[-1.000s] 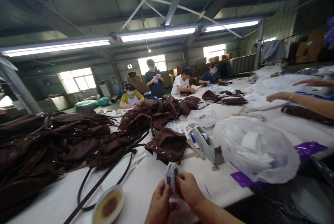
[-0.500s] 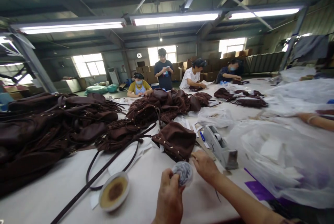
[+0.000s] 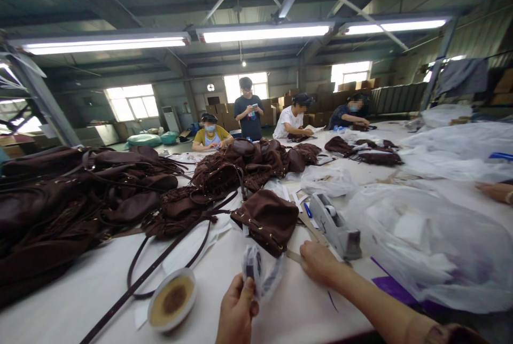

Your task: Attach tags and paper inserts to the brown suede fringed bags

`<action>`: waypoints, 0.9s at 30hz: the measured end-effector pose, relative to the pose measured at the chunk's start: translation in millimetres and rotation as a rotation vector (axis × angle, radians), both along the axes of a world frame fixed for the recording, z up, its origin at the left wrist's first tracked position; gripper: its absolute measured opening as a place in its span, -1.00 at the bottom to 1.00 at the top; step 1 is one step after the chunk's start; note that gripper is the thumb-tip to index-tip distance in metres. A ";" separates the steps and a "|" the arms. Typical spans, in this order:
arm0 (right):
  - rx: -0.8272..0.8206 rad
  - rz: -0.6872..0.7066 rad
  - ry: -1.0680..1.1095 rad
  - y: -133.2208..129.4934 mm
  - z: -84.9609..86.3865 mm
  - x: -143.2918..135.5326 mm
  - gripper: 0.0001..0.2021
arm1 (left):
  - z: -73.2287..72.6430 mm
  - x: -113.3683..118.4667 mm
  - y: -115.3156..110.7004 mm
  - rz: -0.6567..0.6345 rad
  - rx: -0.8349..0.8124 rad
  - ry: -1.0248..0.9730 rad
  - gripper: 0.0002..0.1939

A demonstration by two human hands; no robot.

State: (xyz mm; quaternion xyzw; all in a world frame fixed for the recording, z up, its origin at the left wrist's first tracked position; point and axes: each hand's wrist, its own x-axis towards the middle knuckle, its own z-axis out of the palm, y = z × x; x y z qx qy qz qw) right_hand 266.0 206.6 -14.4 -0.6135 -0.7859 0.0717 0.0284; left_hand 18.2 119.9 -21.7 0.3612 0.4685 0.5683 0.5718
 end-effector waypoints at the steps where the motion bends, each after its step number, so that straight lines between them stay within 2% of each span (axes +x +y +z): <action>1: -0.006 0.001 0.005 -6.8 -0.8 5.2 -0.76 | -0.2 0.0 -1.3 0.001 -0.009 -0.017 -0.47; 5: -0.025 -0.026 0.033 -24.8 -4.6 26.3 -0.70 | 5.0 1.5 -7.5 0.001 -0.031 -0.077 -0.47; 9: -0.057 -0.053 0.118 -26.2 -4.9 38.6 -0.74 | 11.6 5.8 -12.1 0.004 -0.025 -0.099 -0.45; 14: -0.098 -0.091 0.260 -23.3 -2.6 42.8 -0.84 | 12.4 9.5 -15.8 0.013 -0.013 -0.087 -0.44; 19: -0.119 -0.148 0.361 -23.9 -5.9 47.1 -0.84 | 12.1 10.7 -17.1 0.040 -0.028 -0.092 -0.42; 27: -0.115 -0.162 0.380 -23.0 1.6 45.5 -0.80 | 20.6 19.3 -16.7 0.024 -0.018 -0.045 -0.39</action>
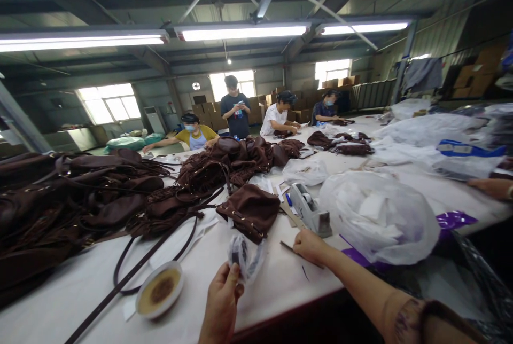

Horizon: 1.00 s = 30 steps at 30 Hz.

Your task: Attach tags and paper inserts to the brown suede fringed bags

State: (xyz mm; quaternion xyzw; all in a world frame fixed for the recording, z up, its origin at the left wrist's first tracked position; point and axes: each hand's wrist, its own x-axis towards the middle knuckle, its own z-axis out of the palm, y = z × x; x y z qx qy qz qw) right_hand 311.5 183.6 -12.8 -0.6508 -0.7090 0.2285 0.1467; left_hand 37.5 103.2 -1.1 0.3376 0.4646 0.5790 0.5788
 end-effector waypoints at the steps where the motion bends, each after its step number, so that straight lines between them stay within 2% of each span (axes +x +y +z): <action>1: 0.003 0.003 -0.011 0.3 1.4 -0.2 -0.79 | -0.1 0.8 -0.2 0.000 0.000 0.005 -0.39; 5: 0.002 0.018 -0.062 4.2 1.9 0.1 -0.77 | -4.5 1.4 -0.9 -0.008 0.002 0.017 -0.41; 11: 0.013 0.017 -0.160 6.5 -7.6 -4.9 -0.87 | -11.7 -4.9 -0.7 -0.025 0.030 0.039 -0.47; 15: 0.073 -0.030 -0.233 -0.7 -15.3 -7.2 -0.80 | -11.8 -9.5 -1.9 -0.048 0.056 0.079 -0.52; 20: 0.134 -0.055 -0.274 -4.5 -22.4 0.6 -0.81 | -10.2 -10.3 -3.3 -0.037 0.061 0.094 -0.51; 25: 0.164 -0.070 -0.287 -5.8 -16.3 10.7 -0.77 | -12.1 -10.9 -1.2 -0.033 0.067 0.101 -0.51; 30: 0.241 0.013 -0.301 -18.2 -6.0 6.4 -0.79 | -15.6 -11.3 0.9 -0.041 0.083 0.121 -0.52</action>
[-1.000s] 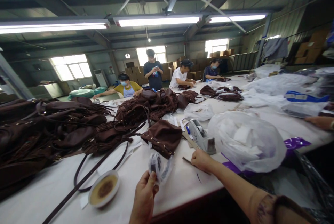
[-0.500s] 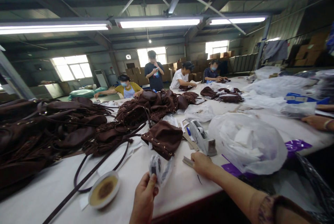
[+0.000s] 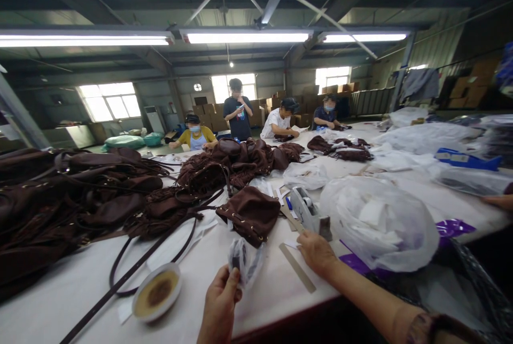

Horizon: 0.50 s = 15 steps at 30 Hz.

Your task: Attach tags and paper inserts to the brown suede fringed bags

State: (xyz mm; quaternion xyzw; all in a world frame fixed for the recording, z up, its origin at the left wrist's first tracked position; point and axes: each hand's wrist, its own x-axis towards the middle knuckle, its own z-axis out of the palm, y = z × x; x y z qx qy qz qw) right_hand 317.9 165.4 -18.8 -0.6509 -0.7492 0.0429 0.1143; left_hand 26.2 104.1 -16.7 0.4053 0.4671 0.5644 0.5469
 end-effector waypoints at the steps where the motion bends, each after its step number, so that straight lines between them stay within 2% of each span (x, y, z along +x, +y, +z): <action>1: -0.023 0.017 0.001 -3.0 0.6 -3.8 -0.76 | -0.4 0.2 0.1 -0.001 0.002 -0.001 -0.52; 4: -0.104 0.041 0.000 -10.0 0.6 -18.3 -0.73 | -1.1 0.8 0.6 -0.008 0.010 -0.006 -0.54; 8: -0.172 0.019 -0.001 -9.5 3.8 -31.3 -0.78 | 0.2 0.2 1.7 -0.020 0.018 0.002 -0.57; 15: -0.292 -0.001 0.111 7.1 9.6 -18.8 -0.87 | 7.2 0.8 -1.5 0.027 0.007 0.011 -0.52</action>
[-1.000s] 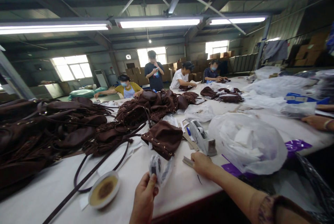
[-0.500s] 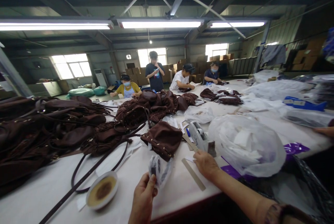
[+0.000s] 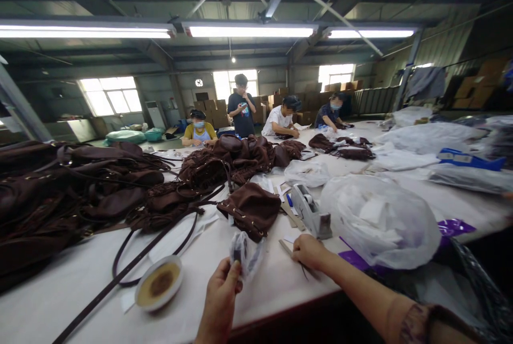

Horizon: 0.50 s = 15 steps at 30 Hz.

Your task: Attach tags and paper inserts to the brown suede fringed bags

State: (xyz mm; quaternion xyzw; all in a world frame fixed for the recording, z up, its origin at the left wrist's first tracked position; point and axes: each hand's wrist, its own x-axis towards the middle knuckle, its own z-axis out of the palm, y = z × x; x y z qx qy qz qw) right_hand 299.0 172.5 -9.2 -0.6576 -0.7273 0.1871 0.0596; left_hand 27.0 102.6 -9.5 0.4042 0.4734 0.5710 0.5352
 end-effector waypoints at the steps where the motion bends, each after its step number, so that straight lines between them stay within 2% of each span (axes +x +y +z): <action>1: -0.014 -0.007 0.020 1.3 -1.1 2.2 -0.86 | 0.1 0.2 -0.1 -0.004 0.002 -0.002 -0.53; 15: 0.057 -0.010 0.080 -5.9 -9.7 6.3 -0.80 | -3.0 1.6 2.4 -0.039 0.017 -0.038 -0.57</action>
